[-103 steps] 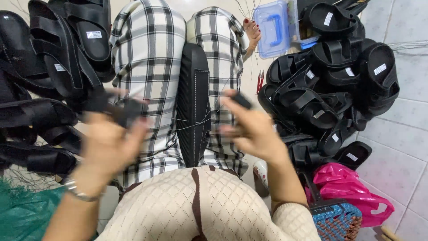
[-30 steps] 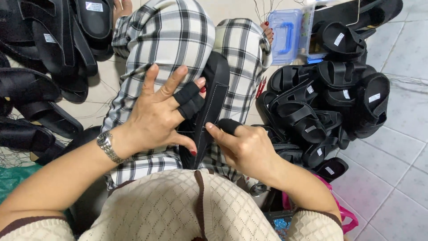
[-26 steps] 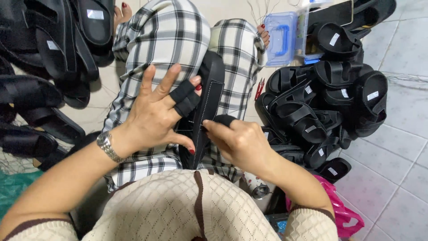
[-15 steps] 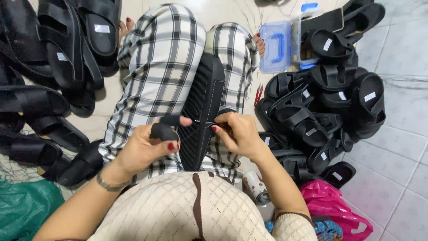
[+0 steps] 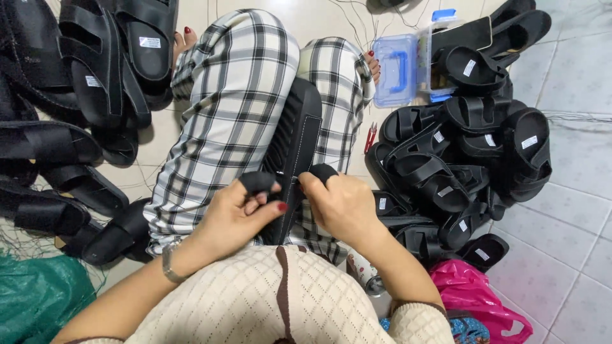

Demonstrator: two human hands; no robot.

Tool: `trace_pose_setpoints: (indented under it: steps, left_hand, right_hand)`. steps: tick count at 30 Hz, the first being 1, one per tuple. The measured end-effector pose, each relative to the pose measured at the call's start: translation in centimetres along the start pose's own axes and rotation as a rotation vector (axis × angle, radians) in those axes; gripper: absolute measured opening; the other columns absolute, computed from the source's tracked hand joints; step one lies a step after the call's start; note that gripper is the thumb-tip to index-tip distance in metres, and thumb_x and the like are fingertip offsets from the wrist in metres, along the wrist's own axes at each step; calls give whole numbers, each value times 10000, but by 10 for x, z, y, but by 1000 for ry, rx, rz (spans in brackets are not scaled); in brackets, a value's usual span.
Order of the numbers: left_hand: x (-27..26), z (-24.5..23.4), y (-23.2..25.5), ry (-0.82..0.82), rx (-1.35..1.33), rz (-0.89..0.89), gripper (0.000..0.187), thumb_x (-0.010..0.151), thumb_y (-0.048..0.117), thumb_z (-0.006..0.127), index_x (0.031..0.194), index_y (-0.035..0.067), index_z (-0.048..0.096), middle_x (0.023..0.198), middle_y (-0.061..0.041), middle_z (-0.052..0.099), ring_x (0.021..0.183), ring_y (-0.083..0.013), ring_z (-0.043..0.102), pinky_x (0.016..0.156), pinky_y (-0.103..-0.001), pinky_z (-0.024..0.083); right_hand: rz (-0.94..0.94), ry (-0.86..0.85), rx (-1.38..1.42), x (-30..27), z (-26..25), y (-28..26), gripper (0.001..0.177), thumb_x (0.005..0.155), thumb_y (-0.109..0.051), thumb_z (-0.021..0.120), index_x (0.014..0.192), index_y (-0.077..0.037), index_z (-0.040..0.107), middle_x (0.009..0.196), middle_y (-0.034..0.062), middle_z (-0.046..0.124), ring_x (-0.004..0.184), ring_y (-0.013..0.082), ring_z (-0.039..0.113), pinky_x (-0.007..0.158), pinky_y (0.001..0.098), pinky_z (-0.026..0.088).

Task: Hand-sewing the upper component of black sandals to the soles using a needle and thread while sitting on the floor.

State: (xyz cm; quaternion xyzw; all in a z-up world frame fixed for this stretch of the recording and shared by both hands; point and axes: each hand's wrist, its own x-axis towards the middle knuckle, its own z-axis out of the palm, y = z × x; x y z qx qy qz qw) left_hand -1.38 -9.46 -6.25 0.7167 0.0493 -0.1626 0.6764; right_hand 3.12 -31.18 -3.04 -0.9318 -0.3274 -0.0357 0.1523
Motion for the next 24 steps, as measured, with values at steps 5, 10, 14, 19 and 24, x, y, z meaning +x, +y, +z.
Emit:
trace_pose_setpoints:
  steps: [5, 10, 14, 19, 24]
  left_hand:
    - [5, -10, 6, 69, -241, -148, 251, 980, 69, 628, 1212, 9, 703, 573, -57, 592, 533, -79, 466, 505, -208, 442]
    - [3, -5, 8, 2, -143, -176, 245, 846, 64, 780, 1084, 12, 754, 611, -77, 715, 551, -55, 571, 527, -227, 536]
    - [2, 6, -4, 57, 476, 343, 343, 788, 297, 890, 999, 77, 731, 786, -49, 638, 704, -224, 694, 620, -319, 561]
    - [3, 2, 7, -27, 452, 209, 641, 788, 230, 838, 1315, 87, 504, 1247, -146, 462, 1141, -318, 484, 978, -415, 447]
    - [9, -18, 15, 18, 218, 19, 734, 672, 119, 888, 1325, 61, 557, 918, 25, 492, 576, -43, 362, 489, -173, 360]
  right_hand:
    - [-24, -18, 77, 3, -4, 2, 197, 911, -104, 624, 1097, -168, 626, 585, 25, 465, 481, 251, 591, 489, 336, 518]
    - [-2, -14, 56, -10, 9, 4, 230, 935, -165, 596, 1157, -218, 625, 608, -3, 475, 506, 225, 587, 513, 324, 529]
    - [-6, -50, 12, -9, -10, -4, 267, 931, -156, 575, 1181, -221, 643, 614, 14, 502, 519, 225, 592, 502, 338, 523]
    - [171, -459, -113, -9, -93, -11, 717, 740, -117, 659, 1429, -300, 580, 619, -8, 448, 417, 176, 445, 369, 343, 381]
    - [335, -183, 432, -22, -45, 2, 497, 816, -147, 780, 1296, -106, 655, 715, 20, 561, 480, 124, 449, 429, 279, 370]
